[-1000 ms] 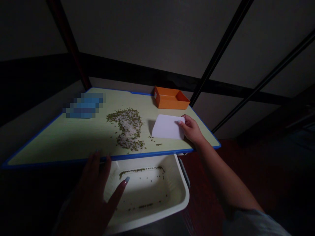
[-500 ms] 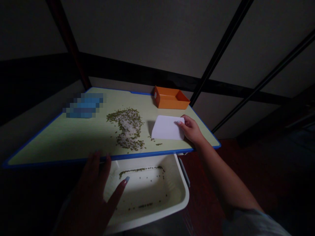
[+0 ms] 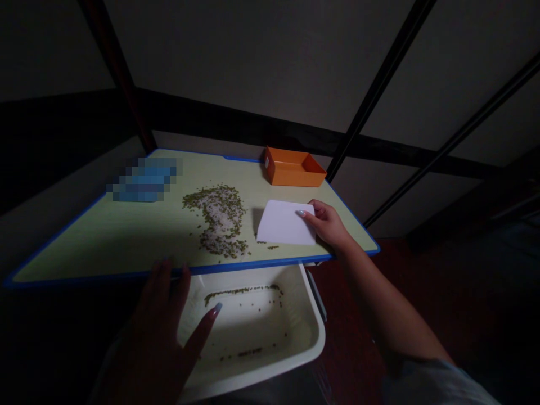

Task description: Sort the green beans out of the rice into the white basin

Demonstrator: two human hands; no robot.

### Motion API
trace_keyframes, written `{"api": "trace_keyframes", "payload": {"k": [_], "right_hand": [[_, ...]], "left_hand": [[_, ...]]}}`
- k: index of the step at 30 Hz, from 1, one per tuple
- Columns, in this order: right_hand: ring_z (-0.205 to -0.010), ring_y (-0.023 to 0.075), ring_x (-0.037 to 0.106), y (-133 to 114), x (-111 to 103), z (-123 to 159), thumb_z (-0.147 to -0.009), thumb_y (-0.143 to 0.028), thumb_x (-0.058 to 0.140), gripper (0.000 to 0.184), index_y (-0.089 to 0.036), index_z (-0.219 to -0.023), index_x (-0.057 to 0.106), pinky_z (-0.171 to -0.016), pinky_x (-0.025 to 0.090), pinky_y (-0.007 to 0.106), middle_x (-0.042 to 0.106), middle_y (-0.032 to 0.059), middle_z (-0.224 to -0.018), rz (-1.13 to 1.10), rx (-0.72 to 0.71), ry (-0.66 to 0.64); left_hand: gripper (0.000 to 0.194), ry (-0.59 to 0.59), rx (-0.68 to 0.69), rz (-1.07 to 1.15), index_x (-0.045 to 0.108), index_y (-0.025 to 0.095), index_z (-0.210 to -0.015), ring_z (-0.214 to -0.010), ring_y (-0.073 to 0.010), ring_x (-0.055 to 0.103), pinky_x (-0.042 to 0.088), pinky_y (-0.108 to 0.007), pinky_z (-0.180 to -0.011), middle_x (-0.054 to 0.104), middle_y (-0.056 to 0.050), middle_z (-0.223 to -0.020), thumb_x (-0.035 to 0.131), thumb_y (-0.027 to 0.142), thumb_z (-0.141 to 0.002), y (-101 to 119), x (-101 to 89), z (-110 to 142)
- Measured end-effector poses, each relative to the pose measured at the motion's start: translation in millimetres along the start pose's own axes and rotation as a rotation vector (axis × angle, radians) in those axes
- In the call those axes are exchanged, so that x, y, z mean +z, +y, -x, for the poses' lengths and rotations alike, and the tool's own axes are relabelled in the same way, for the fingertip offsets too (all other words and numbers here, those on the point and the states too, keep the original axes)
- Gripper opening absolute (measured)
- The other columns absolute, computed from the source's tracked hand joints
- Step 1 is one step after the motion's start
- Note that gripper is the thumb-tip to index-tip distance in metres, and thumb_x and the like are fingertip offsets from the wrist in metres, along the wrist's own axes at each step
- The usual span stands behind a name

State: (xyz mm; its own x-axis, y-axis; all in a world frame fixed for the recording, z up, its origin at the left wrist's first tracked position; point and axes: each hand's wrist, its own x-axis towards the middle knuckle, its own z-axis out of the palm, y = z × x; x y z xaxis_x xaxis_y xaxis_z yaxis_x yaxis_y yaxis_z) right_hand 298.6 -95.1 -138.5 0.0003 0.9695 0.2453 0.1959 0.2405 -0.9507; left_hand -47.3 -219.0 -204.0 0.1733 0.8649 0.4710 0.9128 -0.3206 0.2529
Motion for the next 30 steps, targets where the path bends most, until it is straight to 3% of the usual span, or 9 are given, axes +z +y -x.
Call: {"api": "trace_keyframes", "payload": {"k": [6, 20, 30], "right_hand": [[-0.051, 0.0096, 0.044, -5.1, 2.8, 2.7, -0.063, -0.060, 0.080, 0.049, -0.020, -0.070, 0.053, -0.045, 0.029, 0.023, 0.053, -0.0044, -0.059, 0.003, 0.060, -0.029], [-0.048, 0.0085, 0.045, -7.5, 5.0, 5.2, -0.063, -0.054, 0.083, 0.045, -0.018, -0.073, 0.057, -0.044, 0.031, 0.022, 0.054, -0.0054, -0.058, -0.013, 0.107, -0.117], [-0.050, 0.0094, 0.044, -4.1, 6.3, 4.8, -0.067, -0.051, 0.082, 0.041, -0.019, -0.072, 0.057, -0.044, 0.030, 0.024, 0.054, -0.0040, -0.059, 0.049, 0.101, -0.165]], "left_hand": [[0.071, -0.104, -0.071, 0.027, 0.027, 0.015, -0.153, -0.155, -0.0285, 0.008, 0.026, -0.053, -0.122, 0.008, -0.015, -0.169, 0.037, 0.050, -0.092, 2.1, -5.4, 1.9], [0.073, -0.162, -0.094, 0.064, 0.016, 0.024, -0.156, -0.156, -0.0293, 0.003, 0.022, -0.055, -0.123, -0.004, -0.005, -0.170, 0.035, 0.054, -0.093, -1.4, -5.5, 2.5], [0.073, -0.153, -0.090, 0.056, 0.017, 0.023, -0.156, -0.156, -0.0296, 0.003, 0.023, -0.056, -0.123, -0.003, -0.006, -0.170, 0.034, 0.054, -0.093, -1.6, -5.6, 2.9]]}}
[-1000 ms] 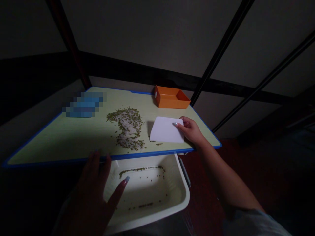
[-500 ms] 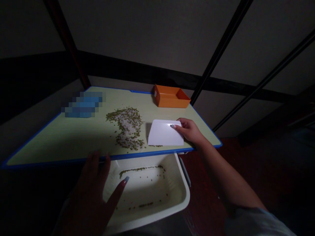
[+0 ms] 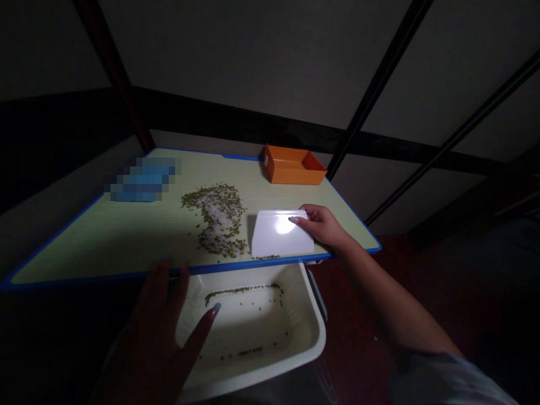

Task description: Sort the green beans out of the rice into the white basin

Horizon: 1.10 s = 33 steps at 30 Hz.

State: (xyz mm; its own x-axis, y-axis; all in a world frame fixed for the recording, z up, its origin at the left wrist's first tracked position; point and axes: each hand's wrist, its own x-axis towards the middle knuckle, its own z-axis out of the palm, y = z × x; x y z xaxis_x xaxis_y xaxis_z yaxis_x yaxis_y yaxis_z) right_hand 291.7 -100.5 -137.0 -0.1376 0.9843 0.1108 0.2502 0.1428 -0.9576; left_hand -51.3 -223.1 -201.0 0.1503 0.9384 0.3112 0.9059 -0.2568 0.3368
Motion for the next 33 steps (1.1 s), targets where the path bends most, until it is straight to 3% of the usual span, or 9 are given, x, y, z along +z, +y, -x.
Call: {"api": "trace_keyframes", "payload": {"k": [8, 17, 23, 33], "right_hand": [[-0.051, 0.0099, 0.043, 3.4, 3.0, -0.2, -0.075, -0.055, 0.075, 0.040, -0.020, -0.073, 0.056, -0.044, 0.028, 0.024, 0.051, -0.0045, -0.058, 0.068, -0.026, -0.018], [-0.052, 0.0096, 0.040, -1.4, 8.0, -1.2, -0.074, -0.054, 0.076, 0.040, -0.020, -0.070, 0.055, -0.047, 0.029, 0.025, 0.049, -0.0041, -0.059, 0.063, -0.019, -0.032], [-0.052, 0.0091, 0.039, -3.1, 9.2, -0.4, -0.072, -0.055, 0.077, 0.042, -0.020, -0.070, 0.055, -0.047, 0.028, 0.025, 0.049, -0.0048, -0.059, 0.039, -0.020, -0.038], [-0.053, 0.0096, 0.041, -3.8, 8.1, 1.4, -0.076, -0.052, 0.075, 0.038, -0.020, -0.069, 0.056, -0.047, 0.028, 0.025, 0.050, -0.0032, -0.061, 0.095, -0.049, -0.067]], "left_hand": [[0.074, 0.009, 0.003, 0.011, 0.018, 0.022, -0.156, -0.155, -0.0308, 0.004, 0.023, -0.056, -0.122, -0.001, -0.007, -0.170, 0.037, 0.055, -0.092, -1.8, 2.1, -1.5], [0.072, -0.003, -0.008, 0.011, 0.021, 0.022, -0.155, -0.155, -0.0296, 0.004, 0.023, -0.055, -0.123, -0.001, -0.007, -0.170, 0.035, 0.054, -0.092, -2.0, 0.8, 0.4], [0.074, 0.000, -0.016, 0.015, 0.016, 0.027, -0.156, -0.155, -0.0302, 0.007, 0.024, -0.056, -0.123, -0.002, -0.004, -0.170, 0.040, 0.053, -0.091, 0.8, -0.6, -0.4], [0.073, 0.017, 0.001, 0.010, 0.020, 0.023, -0.156, -0.155, -0.0309, 0.007, 0.025, -0.057, -0.122, 0.003, -0.009, -0.170, 0.037, 0.055, -0.092, 1.2, -0.5, -0.4]]}}
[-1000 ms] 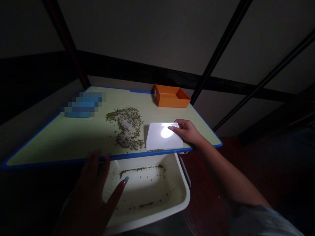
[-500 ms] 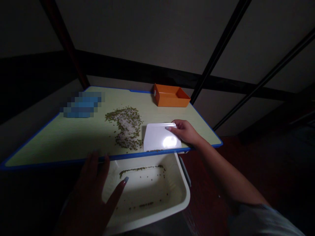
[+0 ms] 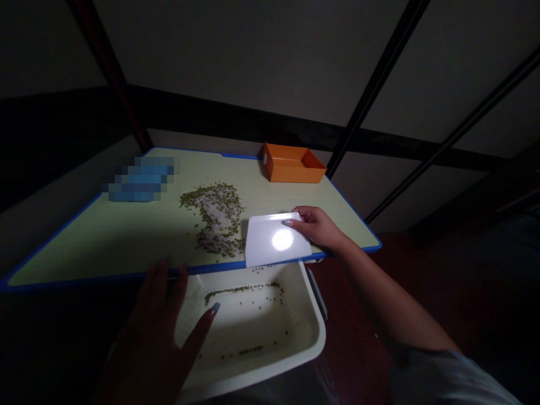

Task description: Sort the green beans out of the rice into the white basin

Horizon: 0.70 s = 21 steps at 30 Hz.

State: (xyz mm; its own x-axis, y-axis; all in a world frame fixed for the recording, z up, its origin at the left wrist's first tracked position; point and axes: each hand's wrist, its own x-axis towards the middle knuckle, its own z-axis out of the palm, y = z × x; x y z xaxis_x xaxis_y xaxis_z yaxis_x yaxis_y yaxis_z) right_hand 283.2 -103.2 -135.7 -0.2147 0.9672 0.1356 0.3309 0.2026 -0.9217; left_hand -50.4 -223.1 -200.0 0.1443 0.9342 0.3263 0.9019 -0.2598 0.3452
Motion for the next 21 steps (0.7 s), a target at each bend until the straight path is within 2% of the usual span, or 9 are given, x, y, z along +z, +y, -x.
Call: {"api": "trace_keyframes", "payload": {"k": [6, 9, 13, 18, 21], "right_hand": [[-0.051, 0.0091, 0.041, -3, 1, 3, -0.075, -0.053, 0.075, 0.039, -0.020, -0.070, 0.056, -0.046, 0.026, 0.025, 0.050, -0.0031, -0.060, -0.029, 0.023, -0.011], [-0.051, 0.0094, 0.042, -4, 2, 3, -0.070, -0.057, 0.077, 0.043, -0.020, -0.071, 0.055, -0.046, 0.028, 0.024, 0.051, -0.0041, -0.059, -0.119, 0.035, 0.044], [-0.052, 0.0099, 0.041, -4, 0, 1, -0.066, -0.062, 0.077, 0.047, -0.021, -0.071, 0.055, -0.047, 0.029, 0.024, 0.051, -0.0042, -0.059, -0.195, -0.026, 0.257], [-0.054, 0.0105, 0.037, 2, -11, -1, -0.075, -0.058, 0.070, 0.040, -0.023, -0.070, 0.050, -0.049, 0.027, 0.025, 0.046, -0.0042, -0.060, -0.145, -0.173, 0.586], [-0.055, 0.0107, 0.035, 6, -14, -2, -0.079, -0.054, 0.066, 0.038, -0.023, -0.069, 0.048, -0.051, 0.026, 0.026, 0.042, -0.0047, -0.060, -0.111, -0.208, 0.645]], "left_hand": [[0.073, -0.009, -0.026, 0.005, 0.021, 0.021, -0.155, -0.155, -0.0310, 0.007, 0.024, -0.058, -0.122, 0.002, -0.009, -0.170, 0.036, 0.055, -0.092, 3, -2.0, -1], [0.072, -0.009, -0.016, 0.001, 0.020, 0.023, -0.156, -0.155, -0.0309, 0.007, 0.024, -0.058, -0.122, 0.001, -0.008, -0.170, 0.036, 0.053, -0.092, 1, -1.3, -1], [0.075, 0.019, 0.027, -0.040, 0.018, 0.022, -0.156, -0.155, -0.0309, 0.008, 0.026, -0.058, -0.121, 0.002, -0.008, -0.170, 0.037, 0.054, -0.092, -4, 1.4, 0], [0.075, 0.059, 0.082, -0.105, 0.017, 0.021, -0.156, -0.155, -0.0290, 0.009, 0.030, -0.055, -0.119, 0.003, -0.010, -0.170, 0.039, 0.052, -0.092, -6, 4.0, 0], [0.073, 0.081, 0.085, -0.102, 0.022, 0.019, -0.155, -0.155, -0.0299, 0.011, 0.031, -0.055, -0.119, 0.006, -0.011, -0.169, 0.038, 0.052, -0.092, -5, 4.1, -1]]}}
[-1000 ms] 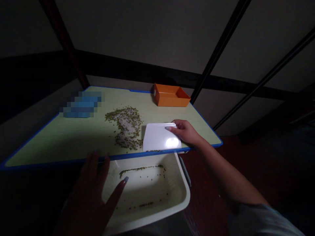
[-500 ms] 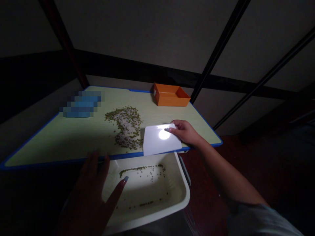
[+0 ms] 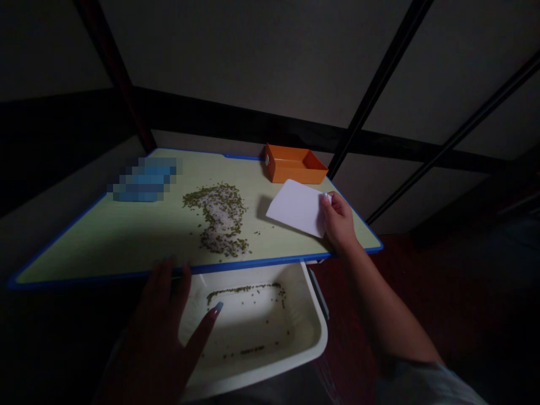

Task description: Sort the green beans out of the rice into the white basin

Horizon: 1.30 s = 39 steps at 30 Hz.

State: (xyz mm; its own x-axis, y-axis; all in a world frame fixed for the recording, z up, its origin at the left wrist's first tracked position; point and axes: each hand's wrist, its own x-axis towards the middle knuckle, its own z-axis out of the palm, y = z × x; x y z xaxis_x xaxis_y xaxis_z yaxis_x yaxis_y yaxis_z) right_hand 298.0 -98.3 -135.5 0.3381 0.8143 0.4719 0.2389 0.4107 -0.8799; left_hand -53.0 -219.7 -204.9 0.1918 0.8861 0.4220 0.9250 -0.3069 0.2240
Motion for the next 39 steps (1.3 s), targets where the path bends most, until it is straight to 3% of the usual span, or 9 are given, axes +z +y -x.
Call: {"api": "trace_keyframes", "payload": {"k": [4, 9, 13, 20, 25, 33, 39], "right_hand": [[-0.055, 0.0109, 0.034, 3, 0, 0, -0.082, -0.051, 0.063, 0.036, -0.023, -0.067, 0.046, -0.052, 0.025, 0.027, 0.040, -0.0049, -0.060, 0.033, -0.012, -0.026], [-0.055, 0.0110, 0.033, 7, -5, -3, -0.081, -0.049, 0.062, 0.036, -0.022, -0.063, 0.045, -0.052, 0.024, 0.027, 0.038, -0.0056, -0.057, 0.162, -0.028, 0.103], [-0.054, 0.0109, 0.033, 12, -14, -7, -0.080, -0.048, 0.062, 0.034, -0.022, -0.063, 0.047, -0.051, 0.025, 0.027, 0.039, -0.0052, -0.057, 0.201, 0.016, 0.109], [-0.051, 0.0102, 0.032, 11, -15, -7, -0.075, -0.050, 0.066, 0.036, -0.022, -0.061, 0.050, -0.047, 0.021, 0.026, 0.039, -0.0054, -0.053, 0.223, 0.094, 0.101], [-0.050, 0.0091, 0.030, 10, -12, -5, -0.073, -0.054, 0.070, 0.041, -0.022, -0.060, 0.049, -0.046, 0.018, 0.026, 0.038, -0.0059, -0.053, 0.165, 0.097, 0.007], [-0.050, 0.0087, 0.028, 3, -10, -4, -0.069, -0.060, 0.072, 0.047, -0.022, -0.059, 0.046, -0.047, 0.019, 0.025, 0.036, -0.0067, -0.053, 0.063, 0.084, 0.015], [-0.050, 0.0089, 0.030, -2, -7, 1, -0.071, -0.060, 0.071, 0.045, -0.022, -0.061, 0.047, -0.047, 0.021, 0.025, 0.038, -0.0063, -0.054, 0.035, 0.078, -0.122]], "left_hand": [[0.074, 0.002, 0.013, -0.004, 0.023, 0.017, -0.155, -0.155, -0.0306, 0.010, 0.031, -0.055, -0.118, 0.006, -0.013, -0.169, 0.038, 0.052, -0.092, 2, -0.9, 0], [0.071, 0.012, -0.004, 0.023, 0.019, 0.020, -0.156, -0.155, -0.0290, 0.009, 0.030, -0.054, -0.119, 0.002, -0.009, -0.170, 0.037, 0.049, -0.093, 4, -2.0, 0], [0.074, -0.005, -0.011, 0.019, 0.018, 0.022, -0.156, -0.155, -0.0292, 0.009, 0.029, -0.055, -0.120, 0.002, -0.009, -0.170, 0.039, 0.052, -0.092, 2, -0.7, 1], [0.073, 0.011, -0.022, 0.023, 0.029, 0.016, -0.152, -0.155, -0.0290, 0.012, 0.028, -0.054, -0.120, 0.011, -0.015, -0.168, 0.036, 0.055, -0.091, 4, -0.5, 0], [0.072, 0.016, -0.063, 0.049, 0.037, 0.011, -0.148, -0.154, -0.0295, 0.013, 0.027, -0.054, -0.121, 0.016, -0.018, -0.167, 0.032, 0.056, -0.092, 10, -2.0, -2], [0.073, -0.066, -0.091, 0.089, 0.026, 0.020, -0.154, -0.155, -0.0286, 0.007, 0.024, -0.053, -0.123, 0.001, -0.008, -0.170, 0.034, 0.057, -0.091, 6, -4.4, 0], [0.074, -0.100, -0.086, 0.095, 0.021, 0.022, -0.155, -0.155, -0.0302, 0.005, 0.024, -0.058, -0.121, 0.001, -0.009, -0.170, 0.037, 0.057, -0.091, 5, -5.6, 0]]}}
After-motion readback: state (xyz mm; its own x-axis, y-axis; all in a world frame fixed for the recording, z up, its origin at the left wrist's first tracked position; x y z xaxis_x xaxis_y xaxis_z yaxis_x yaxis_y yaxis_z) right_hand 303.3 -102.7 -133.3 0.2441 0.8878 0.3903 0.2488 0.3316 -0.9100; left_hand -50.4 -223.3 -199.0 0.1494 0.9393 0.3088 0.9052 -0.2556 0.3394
